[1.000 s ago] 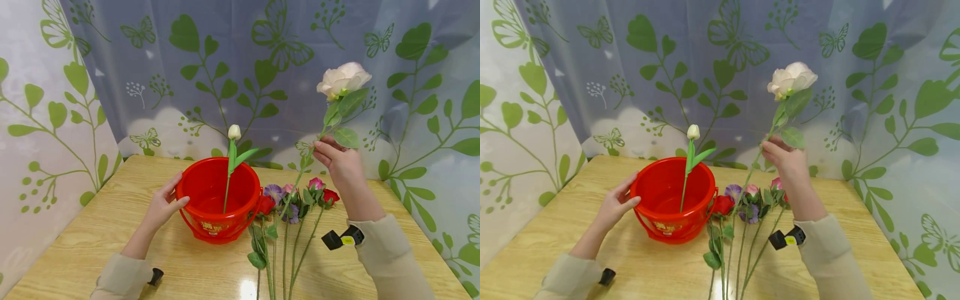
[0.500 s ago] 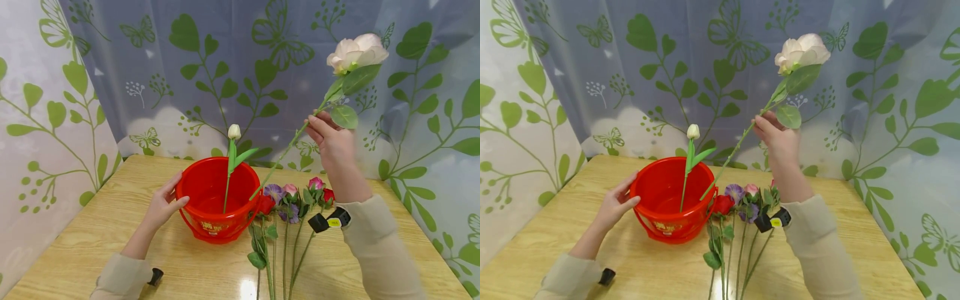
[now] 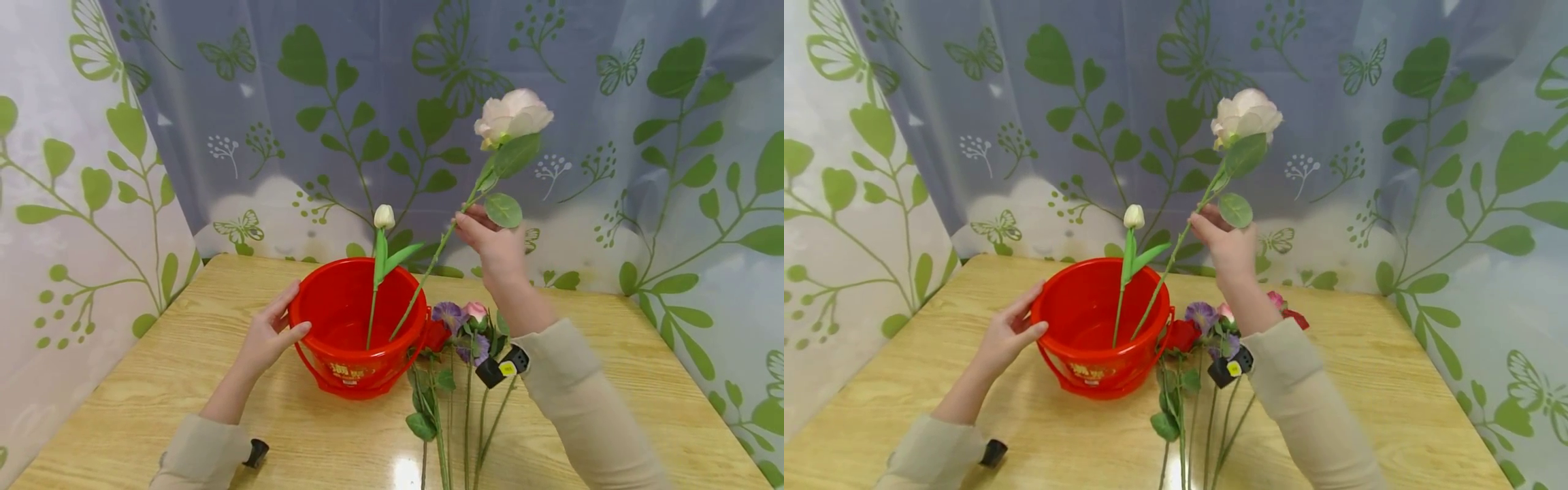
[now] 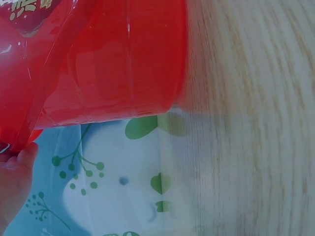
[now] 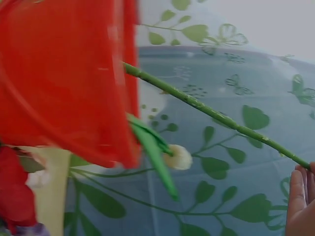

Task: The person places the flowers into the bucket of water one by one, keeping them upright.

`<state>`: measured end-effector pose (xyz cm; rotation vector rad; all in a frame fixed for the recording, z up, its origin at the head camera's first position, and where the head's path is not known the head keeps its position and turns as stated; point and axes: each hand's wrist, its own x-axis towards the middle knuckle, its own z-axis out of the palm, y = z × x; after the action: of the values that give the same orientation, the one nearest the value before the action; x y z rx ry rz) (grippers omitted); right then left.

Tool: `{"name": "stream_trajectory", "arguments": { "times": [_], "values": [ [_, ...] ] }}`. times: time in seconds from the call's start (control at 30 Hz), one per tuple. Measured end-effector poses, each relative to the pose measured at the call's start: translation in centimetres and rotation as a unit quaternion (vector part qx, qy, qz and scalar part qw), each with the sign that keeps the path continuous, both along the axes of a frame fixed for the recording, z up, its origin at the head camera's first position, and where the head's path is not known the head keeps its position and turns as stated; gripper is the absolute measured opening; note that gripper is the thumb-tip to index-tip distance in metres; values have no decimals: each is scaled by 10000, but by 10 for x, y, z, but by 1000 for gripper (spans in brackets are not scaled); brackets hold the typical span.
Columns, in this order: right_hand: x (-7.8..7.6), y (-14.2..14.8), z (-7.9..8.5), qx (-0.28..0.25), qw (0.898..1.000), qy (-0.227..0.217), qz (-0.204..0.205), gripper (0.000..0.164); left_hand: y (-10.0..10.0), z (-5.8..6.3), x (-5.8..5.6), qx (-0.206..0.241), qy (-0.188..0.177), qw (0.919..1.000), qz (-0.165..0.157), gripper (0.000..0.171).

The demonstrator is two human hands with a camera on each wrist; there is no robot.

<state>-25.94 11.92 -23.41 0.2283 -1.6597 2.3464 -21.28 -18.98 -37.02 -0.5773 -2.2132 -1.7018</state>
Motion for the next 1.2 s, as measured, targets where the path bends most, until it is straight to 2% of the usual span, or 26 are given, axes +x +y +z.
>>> {"name": "stream_trajectory", "arguments": {
  "times": [0.17, 0.4, 0.53, 0.7, 0.9, 1.2],
  "values": [
    [-3, -10, -22, 489, 9986, -168, 102, 14, 3, 7, 6, -62, 36, 10000, 41, 60],
    [-8, -21, -52, 1130, 9934, -138, 146, 16, -4, -9, -6, 68, 73, 9999, -55, 61],
    [-9, -27, -63, 1113, 9931, -311, 205, 18, -5, -13, -9, 133, 152, 9997, -106, 61],
    [-9, -33, -73, 1159, 9913, -578, 217, 18, -5, -14, -9, 201, 209, 9995, -123, 60],
    [-10, -39, -81, 1446, 9883, -442, 216, 20, -4, -14, -8, 232, 238, 9994, -80, 60],
    [-14, -43, -86, 2243, 9714, -772, 20, 23, -3, -13, -7, 240, 264, 9993, -67, 61]
  ]
}}
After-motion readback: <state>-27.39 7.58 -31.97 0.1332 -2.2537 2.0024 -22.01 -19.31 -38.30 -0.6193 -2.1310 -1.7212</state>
